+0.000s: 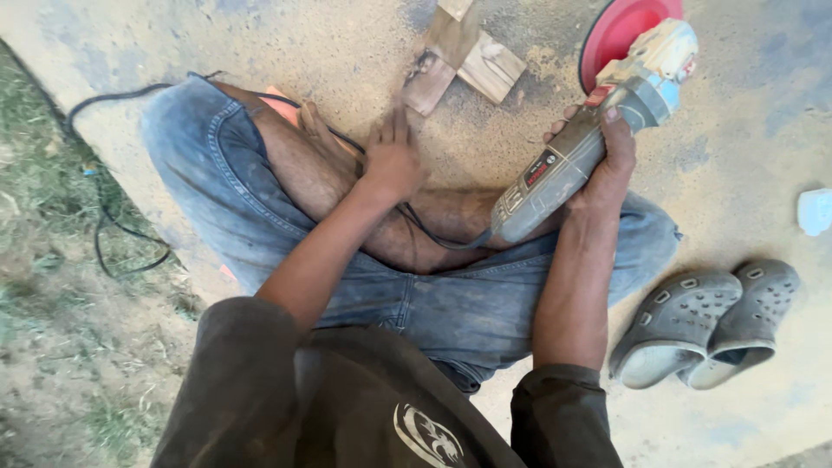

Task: The person sits on a concrete surface and uses an angle grinder with a sanding disc to smooth the edges of small wooden blocks. They pick up each block, sand it, and place it aside, repeating the process with several pieces.

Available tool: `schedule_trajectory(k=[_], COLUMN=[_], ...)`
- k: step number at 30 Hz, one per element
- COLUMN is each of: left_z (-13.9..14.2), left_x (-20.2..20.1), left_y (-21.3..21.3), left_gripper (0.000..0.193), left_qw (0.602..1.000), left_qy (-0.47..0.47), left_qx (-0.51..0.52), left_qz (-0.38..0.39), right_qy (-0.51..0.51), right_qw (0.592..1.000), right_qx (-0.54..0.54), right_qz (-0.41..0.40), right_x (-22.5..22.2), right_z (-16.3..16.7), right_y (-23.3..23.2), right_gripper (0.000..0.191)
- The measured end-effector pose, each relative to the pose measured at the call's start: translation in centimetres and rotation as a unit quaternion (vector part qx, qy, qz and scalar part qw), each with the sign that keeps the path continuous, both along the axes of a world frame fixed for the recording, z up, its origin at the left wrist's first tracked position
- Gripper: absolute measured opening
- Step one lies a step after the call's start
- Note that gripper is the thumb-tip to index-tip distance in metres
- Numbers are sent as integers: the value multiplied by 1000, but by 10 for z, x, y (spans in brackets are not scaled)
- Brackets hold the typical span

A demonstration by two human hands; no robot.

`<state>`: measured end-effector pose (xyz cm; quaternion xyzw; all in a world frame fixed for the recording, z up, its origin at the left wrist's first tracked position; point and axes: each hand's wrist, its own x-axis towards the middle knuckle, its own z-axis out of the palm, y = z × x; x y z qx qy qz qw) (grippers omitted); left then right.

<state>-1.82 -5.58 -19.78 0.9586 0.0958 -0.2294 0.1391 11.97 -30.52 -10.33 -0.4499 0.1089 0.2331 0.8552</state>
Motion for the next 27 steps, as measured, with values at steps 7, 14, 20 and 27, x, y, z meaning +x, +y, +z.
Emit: schedule_trajectory(k=[7,14,20,27], left_z=[27,52,35,48], left_x=[-14,60,152,148], left_y=[15,40,69,94], left_gripper=[42,83,70,34], left_qw=[993,924,950,953], left_qy=[-50,-351,-299,-288], left_qx=[-82,-99,-17,-46], left_qz=[70,117,-87,-84], right_qy=[-27,-65,-49,-40], right_qw=[999,997,996,999], right_qx=[-21,28,-73,-33], right_qz=[-6,-13,-16,13], right_x=[-9,-7,5,30], right_z=[3,-2,-23,-60], right_y=[5,18,11,-4], right_gripper=[38,38,35,35])
